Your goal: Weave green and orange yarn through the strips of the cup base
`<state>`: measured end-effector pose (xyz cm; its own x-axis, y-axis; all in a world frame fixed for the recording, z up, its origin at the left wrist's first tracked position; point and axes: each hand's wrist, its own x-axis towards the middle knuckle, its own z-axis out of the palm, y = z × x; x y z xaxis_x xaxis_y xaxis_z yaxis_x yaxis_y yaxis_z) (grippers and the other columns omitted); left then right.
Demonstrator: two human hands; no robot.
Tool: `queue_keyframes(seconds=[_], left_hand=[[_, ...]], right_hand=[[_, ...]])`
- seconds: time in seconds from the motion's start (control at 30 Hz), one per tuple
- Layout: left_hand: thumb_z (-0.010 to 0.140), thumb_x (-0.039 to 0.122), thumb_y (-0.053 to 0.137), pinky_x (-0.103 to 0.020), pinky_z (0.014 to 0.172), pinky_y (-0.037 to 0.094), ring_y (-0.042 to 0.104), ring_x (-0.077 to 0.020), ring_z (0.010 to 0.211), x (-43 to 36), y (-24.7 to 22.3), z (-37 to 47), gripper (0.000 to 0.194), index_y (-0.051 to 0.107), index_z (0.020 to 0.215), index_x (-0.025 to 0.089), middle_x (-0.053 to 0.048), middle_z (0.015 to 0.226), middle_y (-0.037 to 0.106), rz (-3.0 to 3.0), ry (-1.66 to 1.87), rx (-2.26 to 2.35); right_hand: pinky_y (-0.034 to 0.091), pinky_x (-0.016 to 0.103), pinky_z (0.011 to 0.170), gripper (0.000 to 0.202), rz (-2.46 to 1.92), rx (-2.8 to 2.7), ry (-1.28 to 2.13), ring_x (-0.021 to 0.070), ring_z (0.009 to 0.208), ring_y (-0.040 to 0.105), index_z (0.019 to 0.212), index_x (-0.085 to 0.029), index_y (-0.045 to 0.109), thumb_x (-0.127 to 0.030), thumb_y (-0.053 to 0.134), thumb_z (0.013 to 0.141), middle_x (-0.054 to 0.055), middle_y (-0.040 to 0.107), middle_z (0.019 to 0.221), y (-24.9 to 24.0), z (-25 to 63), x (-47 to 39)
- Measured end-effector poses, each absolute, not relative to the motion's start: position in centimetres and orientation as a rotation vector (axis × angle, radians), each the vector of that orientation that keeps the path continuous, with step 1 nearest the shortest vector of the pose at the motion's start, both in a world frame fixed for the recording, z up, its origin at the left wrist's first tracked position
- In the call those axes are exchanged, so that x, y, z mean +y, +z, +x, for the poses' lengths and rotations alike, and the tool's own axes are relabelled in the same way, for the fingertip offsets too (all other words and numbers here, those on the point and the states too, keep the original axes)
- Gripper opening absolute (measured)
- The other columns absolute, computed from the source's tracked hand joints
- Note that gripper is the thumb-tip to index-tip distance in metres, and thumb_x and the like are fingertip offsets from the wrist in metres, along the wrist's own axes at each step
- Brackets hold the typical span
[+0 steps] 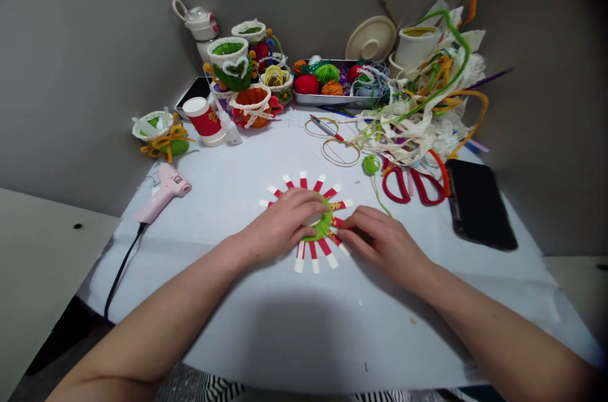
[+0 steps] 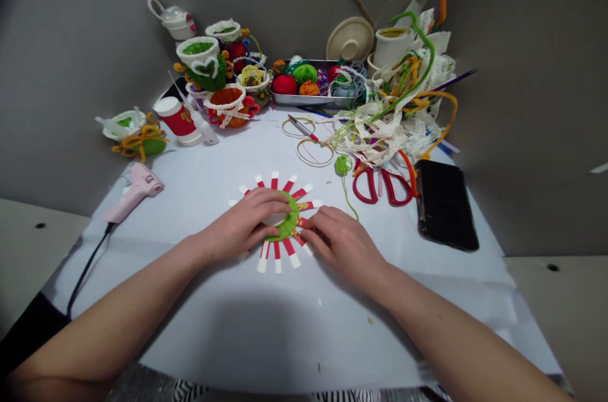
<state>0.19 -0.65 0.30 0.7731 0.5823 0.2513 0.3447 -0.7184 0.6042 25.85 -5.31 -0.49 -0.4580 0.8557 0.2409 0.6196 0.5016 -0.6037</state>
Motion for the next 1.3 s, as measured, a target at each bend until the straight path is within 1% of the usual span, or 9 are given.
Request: queue_keyframes(seconds=[0.13, 0.3, 0.43, 0.53, 0.63, 0.83, 1.07, 1.17, 1.3], left_hand=[[0.102, 0.009, 0.058, -0.053, 0.116, 0.048, 0.055, -0.0262, 0.136, -0.2, 0.6, -0.1, 0.038, 0.052, 0.136, 0.026, -0.012, 0.139, 0.063, 2.375, 0.519, 0.590], [0.101, 0.016, 0.066, -0.052, 0.115, 0.050, 0.057, -0.0279, 0.137, 0.0, 0.4, -0.4, 0.036, 0.052, 0.134, 0.023, -0.014, 0.144, 0.061, 2.338, 0.454, 0.629], [0.101, 0.016, 0.066, -0.051, 0.114, 0.051, 0.057, -0.0274, 0.136, 0.1, 0.1, -0.4, 0.036, 0.053, 0.134, 0.023, -0.014, 0.143, 0.062, 2.339, 0.461, 0.638], [0.101, 0.016, 0.066, -0.051, 0.114, 0.051, 0.057, -0.0276, 0.136, 0.1, 0.0, -0.4, 0.036, 0.052, 0.134, 0.022, -0.015, 0.144, 0.061, 2.337, 0.464, 0.631], [0.101, 0.016, 0.067, -0.052, 0.115, 0.050, 0.057, -0.0276, 0.136, 0.1, 0.0, -0.4, 0.037, 0.052, 0.134, 0.023, -0.015, 0.145, 0.061, 2.328, 0.460, 0.641], [0.100, 0.017, 0.067, -0.051, 0.114, 0.051, 0.058, -0.0277, 0.136, 0.1, 0.1, -0.4, 0.038, 0.053, 0.135, 0.023, -0.014, 0.144, 0.062, 2.336, 0.450, 0.652], [0.100, 0.018, 0.067, -0.052, 0.113, 0.051, 0.059, -0.0286, 0.136, 0.2, 0.4, -0.2, 0.036, 0.056, 0.135, 0.023, -0.014, 0.144, 0.063, 2.304, 0.460, 0.646], [0.100, 0.018, 0.067, -0.051, 0.114, 0.051, 0.059, -0.0282, 0.135, 0.2, 0.4, -0.2, 0.036, 0.056, 0.134, 0.023, -0.013, 0.143, 0.063, 2.293, 0.445, 0.656], [0.100, 0.017, 0.067, -0.050, 0.114, 0.051, 0.059, -0.0278, 0.135, 0.2, 0.2, -0.3, 0.036, 0.056, 0.134, 0.024, -0.013, 0.143, 0.063, 2.292, 0.453, 0.651]], right_hand=[[0.049, 0.031, 0.073, 0.017, -1.134, -2.272, 0.625, 0.0183, 0.082, 0.061, 0.095, -0.019, 0.068, -0.021, 0.055, 0.106, 0.005, 0.067, 0.087, 0.0, 25.8, -5.8], [0.052, 0.033, 0.077, 0.018, -1.135, -2.330, 0.633, 0.0199, 0.087, 0.063, 0.096, -0.018, 0.068, -0.020, 0.054, 0.106, 0.007, 0.067, 0.092, 0.1, 26.1, -5.9], [0.053, 0.034, 0.079, 0.019, -1.083, -2.357, 0.620, 0.0204, 0.091, 0.063, 0.102, -0.019, 0.069, -0.020, 0.051, 0.107, 0.008, 0.067, 0.097, 0.4, 26.5, -6.0], [0.051, 0.032, 0.076, 0.020, -1.051, -2.364, 0.596, 0.0191, 0.087, 0.063, 0.105, -0.020, 0.069, -0.019, 0.050, 0.108, 0.007, 0.068, 0.095, 0.7, 26.8, -6.3], [0.050, 0.030, 0.073, 0.020, -1.012, -2.416, 0.587, 0.0183, 0.084, 0.062, 0.101, -0.020, 0.068, -0.017, 0.050, 0.107, 0.006, 0.068, 0.092, 1.1, 26.9, -6.6], [0.048, 0.029, 0.067, 0.028, -0.933, -2.611, 0.642, 0.0174, 0.078, 0.059, 0.090, -0.018, 0.068, -0.013, 0.046, 0.106, 0.006, 0.065, 0.087, 2.0, 26.9, -7.1], [0.046, 0.030, 0.068, 0.026, -0.862, -2.683, 0.739, 0.0172, 0.078, 0.058, 0.089, -0.019, 0.068, -0.013, 0.048, 0.105, 0.006, 0.064, 0.087, 2.3, 26.7, -7.8], [0.044, 0.030, 0.066, 0.026, -0.867, -2.733, 0.704, 0.0172, 0.076, 0.057, 0.083, -0.019, 0.064, -0.010, 0.050, 0.102, 0.005, 0.063, 0.085, 1.9, 26.6, -8.0], [0.042, 0.030, 0.064, 0.025, -1.038, -2.701, 0.583, 0.0168, 0.073, 0.055, 0.081, -0.019, 0.062, -0.010, 0.049, 0.101, 0.006, 0.063, 0.085, 1.3, 26.9, -7.9]])
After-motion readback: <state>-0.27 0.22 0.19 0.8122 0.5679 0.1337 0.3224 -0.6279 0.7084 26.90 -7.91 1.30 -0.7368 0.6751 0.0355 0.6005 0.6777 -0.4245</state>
